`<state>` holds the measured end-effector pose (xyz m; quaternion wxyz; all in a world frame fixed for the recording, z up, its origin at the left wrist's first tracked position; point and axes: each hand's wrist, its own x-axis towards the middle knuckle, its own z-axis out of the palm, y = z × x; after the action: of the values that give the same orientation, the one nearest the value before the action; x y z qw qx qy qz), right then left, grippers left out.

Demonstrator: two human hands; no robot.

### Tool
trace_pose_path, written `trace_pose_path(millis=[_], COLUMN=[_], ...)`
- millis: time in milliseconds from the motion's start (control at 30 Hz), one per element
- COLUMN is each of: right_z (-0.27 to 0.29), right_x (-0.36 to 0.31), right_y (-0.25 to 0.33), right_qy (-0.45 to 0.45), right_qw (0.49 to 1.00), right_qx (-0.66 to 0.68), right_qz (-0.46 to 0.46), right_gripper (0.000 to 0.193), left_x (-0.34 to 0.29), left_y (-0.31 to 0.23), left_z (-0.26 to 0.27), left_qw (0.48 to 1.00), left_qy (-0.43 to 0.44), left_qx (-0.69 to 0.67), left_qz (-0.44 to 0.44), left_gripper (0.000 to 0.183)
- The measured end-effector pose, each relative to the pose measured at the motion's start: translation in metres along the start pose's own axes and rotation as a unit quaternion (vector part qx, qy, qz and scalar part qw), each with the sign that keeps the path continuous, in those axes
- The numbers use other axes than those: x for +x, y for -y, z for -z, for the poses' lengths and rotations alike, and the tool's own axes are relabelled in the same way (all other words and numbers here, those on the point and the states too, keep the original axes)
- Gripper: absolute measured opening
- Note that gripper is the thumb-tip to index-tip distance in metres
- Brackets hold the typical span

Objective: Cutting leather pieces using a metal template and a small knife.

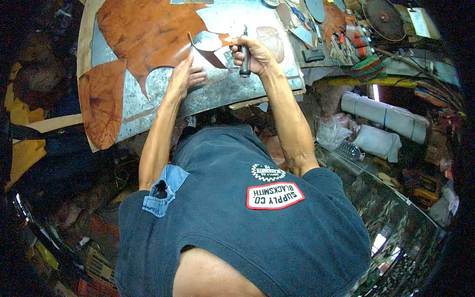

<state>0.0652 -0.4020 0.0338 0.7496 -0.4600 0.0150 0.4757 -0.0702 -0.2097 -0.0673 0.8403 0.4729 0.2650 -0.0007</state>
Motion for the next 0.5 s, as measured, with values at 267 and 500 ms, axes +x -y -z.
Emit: trace_pose_path(millis=[267,500], right_z=[0.025,0.028], right_x=[0.009,0.001], right_y=[0.033,-0.012], right_qy=[-0.06,-0.289], right_qw=[0.994,0.88], right_qx=[-0.014,-0.258], right_qz=[0.09,0.276], right_gripper=[0.021,0.032], left_x=[-0.011,-0.024], left_y=[0.005,0.024], left_z=[-0.022,-0.038], left_qw=[0.883,0.745], left_qy=[-0.082,-0.077], left_qx=[0.406,0.595], left_qz=[-0.221,-0.292], left_gripper=[0.054,0.066])
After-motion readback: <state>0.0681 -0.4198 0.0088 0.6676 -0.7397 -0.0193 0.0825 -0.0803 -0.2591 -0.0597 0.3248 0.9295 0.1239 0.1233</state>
